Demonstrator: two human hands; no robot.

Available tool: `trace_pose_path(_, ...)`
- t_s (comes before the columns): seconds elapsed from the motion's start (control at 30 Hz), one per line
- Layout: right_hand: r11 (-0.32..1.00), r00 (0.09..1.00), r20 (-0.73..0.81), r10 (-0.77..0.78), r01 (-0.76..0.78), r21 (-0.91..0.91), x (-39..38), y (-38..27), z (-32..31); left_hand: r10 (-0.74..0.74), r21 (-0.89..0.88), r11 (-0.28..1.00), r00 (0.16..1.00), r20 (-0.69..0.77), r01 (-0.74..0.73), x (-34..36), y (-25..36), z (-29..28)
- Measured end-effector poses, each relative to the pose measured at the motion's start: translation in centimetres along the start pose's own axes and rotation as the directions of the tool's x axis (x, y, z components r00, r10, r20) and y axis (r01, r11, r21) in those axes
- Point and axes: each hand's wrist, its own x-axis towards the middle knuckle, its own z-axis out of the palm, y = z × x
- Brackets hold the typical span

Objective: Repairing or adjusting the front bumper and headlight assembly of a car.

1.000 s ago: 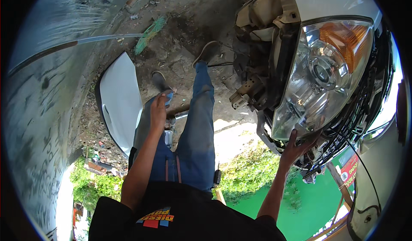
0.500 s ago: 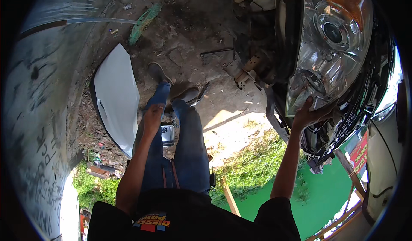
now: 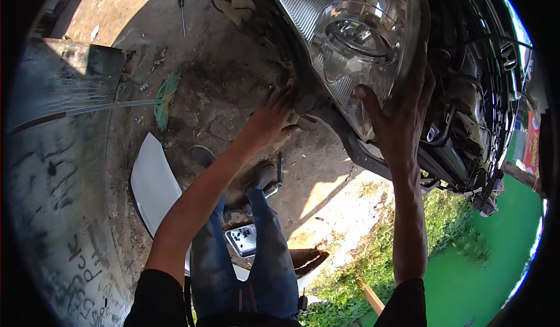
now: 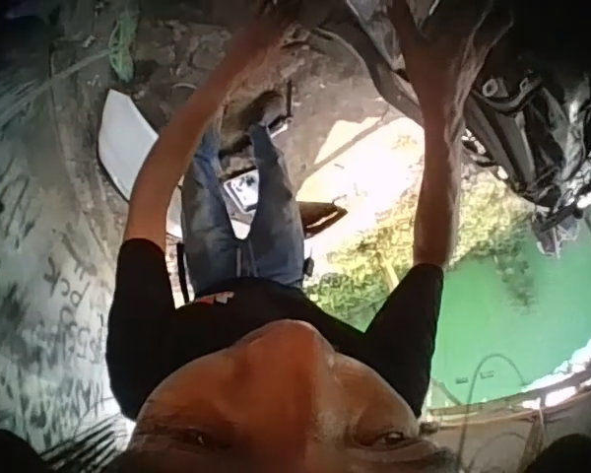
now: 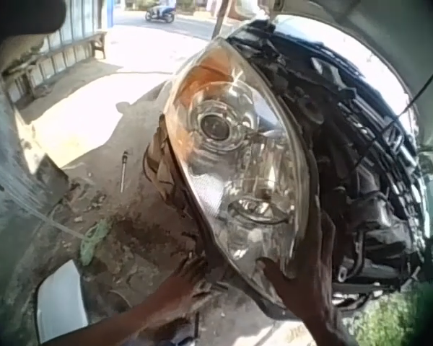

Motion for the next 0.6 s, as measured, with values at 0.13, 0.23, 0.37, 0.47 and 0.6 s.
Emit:
trace_pose_path(0.13,0.992,0.991,-0.052,-0.125,0.124,-0.014,-3.5,-0.3,-2.9,-0.017,-0.057,0.998,1.000,0.013,0.017,1.9,-0.2,2.3)
trace_pose_path(0.23,0.990,0.979,-0.152,-0.136,0.131,-0.042,-6.2,0.2,-5.4,-0.085,-0.154,0.985,0.994,-0.066,0.074,0.9,0.3,3.7)
trace_pose_path(0.37,0.997,0.971,-0.241,0.011,-0.029,-0.071,-8.2,2.2,-6.8,-0.073,-0.128,0.990,0.986,-0.149,0.054,0.7,0.8,4.5)
trace_pose_path(0.47,0.983,0.974,-0.166,0.152,-0.167,-0.080,-9.1,4.5,-5.2,-0.077,-0.082,0.994,0.988,-0.130,0.067,0.5,0.8,4.9)
trace_pose_path(0.6,0.983,0.973,-0.159,0.168,-0.177,-0.048,-10.4,6.8,-2.6,-0.066,0.103,0.992,0.994,-0.087,0.074,0.2,-0.4,6.1)
